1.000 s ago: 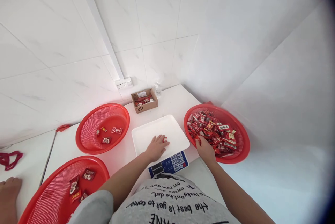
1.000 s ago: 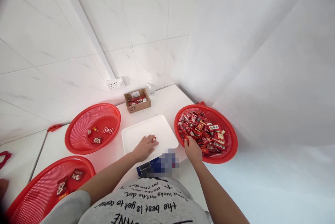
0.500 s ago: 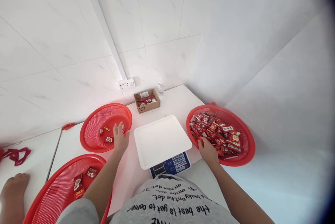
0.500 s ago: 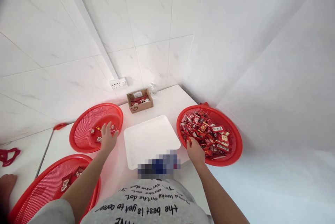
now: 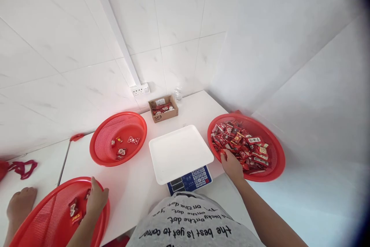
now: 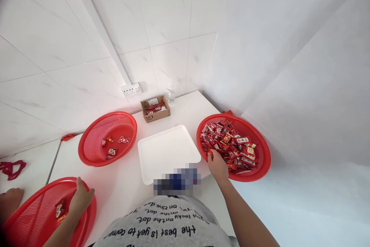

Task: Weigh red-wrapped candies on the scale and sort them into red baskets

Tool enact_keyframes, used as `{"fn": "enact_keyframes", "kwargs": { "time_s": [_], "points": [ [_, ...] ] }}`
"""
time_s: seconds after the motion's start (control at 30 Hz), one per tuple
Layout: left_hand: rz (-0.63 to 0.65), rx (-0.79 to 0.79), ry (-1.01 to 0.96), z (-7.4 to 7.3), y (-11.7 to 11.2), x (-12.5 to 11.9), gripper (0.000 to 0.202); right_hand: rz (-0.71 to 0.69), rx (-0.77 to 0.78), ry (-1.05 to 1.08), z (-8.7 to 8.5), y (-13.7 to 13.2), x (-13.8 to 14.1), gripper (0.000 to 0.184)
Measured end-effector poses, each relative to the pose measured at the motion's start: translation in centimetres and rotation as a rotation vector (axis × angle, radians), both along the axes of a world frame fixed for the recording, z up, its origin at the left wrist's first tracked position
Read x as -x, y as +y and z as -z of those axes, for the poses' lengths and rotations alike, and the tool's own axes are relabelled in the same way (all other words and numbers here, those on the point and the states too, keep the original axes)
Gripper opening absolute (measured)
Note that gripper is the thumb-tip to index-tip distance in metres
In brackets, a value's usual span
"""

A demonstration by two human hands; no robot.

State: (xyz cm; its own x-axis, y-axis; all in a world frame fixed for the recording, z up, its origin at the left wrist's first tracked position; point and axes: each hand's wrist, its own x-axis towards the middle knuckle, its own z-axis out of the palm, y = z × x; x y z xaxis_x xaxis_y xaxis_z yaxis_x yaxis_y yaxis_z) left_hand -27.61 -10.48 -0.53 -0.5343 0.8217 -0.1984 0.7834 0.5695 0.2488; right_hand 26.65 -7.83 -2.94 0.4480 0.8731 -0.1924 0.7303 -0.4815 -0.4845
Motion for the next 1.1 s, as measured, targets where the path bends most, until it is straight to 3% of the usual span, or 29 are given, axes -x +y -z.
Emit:
{"fn": "enact_keyframes", "kwargs": {
  "time_s": [0.13, 0.27, 0.47, 0.6, 0.73, 0.83, 0.93, 1.03, 1.1],
  "points": [
    [0.013, 0.034, 0.035, -1.4, 1.0, 3.0, 0.074, 0.008, 0.022, 0.002, -0.4, 0.0, 0.1, 0.042],
    [0.024, 0.095, 0.048, -2.6, 3.0, 3.7, 0.074, 0.021, 0.027, -0.004, -0.5, 0.0, 0.3, 0.041],
    [-0.008, -0.041, 0.0, -2.8, 4.5, 2.2, 0.08, 0.026, 0.03, -0.007, -0.7, 0.1, 0.3, 0.04],
    [-0.003, -0.264, 0.0, -3.0, 3.7, -1.0, 0.081, 0.037, 0.023, -0.004, -0.7, 0.3, 0.3, 0.042],
    [0.066, -0.382, -0.042, -3.5, 1.8, -6.0, 0.082, 0.035, -0.018, -0.007, -0.6, 0.5, 0.3, 0.046],
    [0.245, -0.376, -0.081, -3.3, -0.7, -10.0, 0.079, 0.008, -0.21, 0.034, -1.1, 0.1, 0.1, 0.046],
    [0.407, -0.363, -0.12, -2.0, -4.2, -13.2, 0.07, -0.072, -0.384, 0.088, -2.2, -1.7, 0.1, 0.041],
    [0.46, -0.363, -0.153, 0.3, -8.0, -15.9, 0.063, -0.254, -0.428, 0.157, -2.3, -5.0, -0.2, 0.03],
    [0.429, -0.357, -0.149, 2.0, -10.2, -17.8, 0.062, -0.534, -0.4, 0.298, -1.1, -7.4, -0.9, 0.028]
  ]
}}
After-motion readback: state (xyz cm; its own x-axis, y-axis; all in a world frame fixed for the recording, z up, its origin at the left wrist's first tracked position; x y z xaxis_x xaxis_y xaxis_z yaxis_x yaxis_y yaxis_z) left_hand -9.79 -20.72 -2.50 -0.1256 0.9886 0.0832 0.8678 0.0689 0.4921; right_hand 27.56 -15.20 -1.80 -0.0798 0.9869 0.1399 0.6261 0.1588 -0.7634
